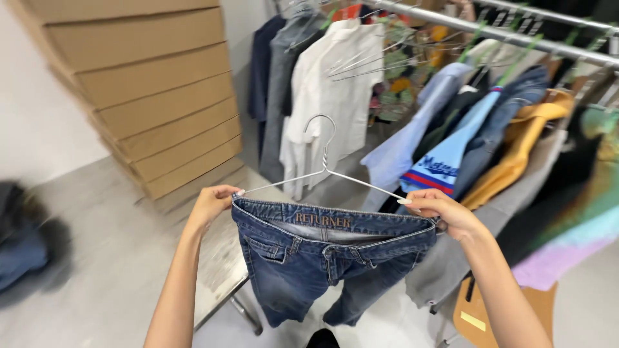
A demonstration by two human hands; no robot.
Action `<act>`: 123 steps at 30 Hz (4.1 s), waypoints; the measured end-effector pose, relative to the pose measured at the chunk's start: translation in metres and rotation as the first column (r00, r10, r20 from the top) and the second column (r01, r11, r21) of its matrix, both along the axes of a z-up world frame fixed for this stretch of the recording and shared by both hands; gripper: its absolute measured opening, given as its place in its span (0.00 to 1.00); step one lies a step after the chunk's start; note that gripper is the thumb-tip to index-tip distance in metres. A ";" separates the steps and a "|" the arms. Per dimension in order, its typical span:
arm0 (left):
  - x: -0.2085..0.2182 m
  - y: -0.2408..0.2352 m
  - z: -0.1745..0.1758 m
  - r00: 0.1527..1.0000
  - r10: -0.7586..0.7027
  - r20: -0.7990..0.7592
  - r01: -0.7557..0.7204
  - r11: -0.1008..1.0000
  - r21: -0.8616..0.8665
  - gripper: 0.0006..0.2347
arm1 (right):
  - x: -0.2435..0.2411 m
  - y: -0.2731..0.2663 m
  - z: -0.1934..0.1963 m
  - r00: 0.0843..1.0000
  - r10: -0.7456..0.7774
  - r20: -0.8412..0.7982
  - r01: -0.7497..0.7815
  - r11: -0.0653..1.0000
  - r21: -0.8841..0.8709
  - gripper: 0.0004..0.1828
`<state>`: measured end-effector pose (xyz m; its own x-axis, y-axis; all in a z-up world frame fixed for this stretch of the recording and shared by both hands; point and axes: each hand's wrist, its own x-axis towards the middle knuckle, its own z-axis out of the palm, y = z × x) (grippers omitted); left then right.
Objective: The person picks up folded clothes from a metal table, unfolds them, and places them on hangers. They then hang the clothes on a metal clothing rack. The items handled include a light blue baseball jersey, a light blue button-up shirt, and several pairs of jeans.
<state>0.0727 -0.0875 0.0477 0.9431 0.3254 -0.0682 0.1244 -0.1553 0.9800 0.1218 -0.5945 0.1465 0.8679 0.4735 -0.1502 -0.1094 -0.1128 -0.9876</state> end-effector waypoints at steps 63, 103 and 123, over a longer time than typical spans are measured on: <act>0.454 -0.399 0.107 0.651 -0.566 0.507 0.756 0.544 -0.364 0.14 | 0.296 -0.003 0.058 0.559 -0.810 0.179 0.748 0.585 0.313 0.25; 0.016 -0.088 0.069 0.856 0.459 0.237 -0.228 0.748 -0.623 0.11 | 0.079 0.184 0.017 0.942 -0.334 -0.007 0.243 0.670 0.701 0.07; -0.310 0.067 0.025 0.613 0.785 0.089 -0.521 0.486 -0.702 0.14 | -0.207 0.457 -0.077 0.947 0.298 -0.119 -0.246 0.912 0.329 0.09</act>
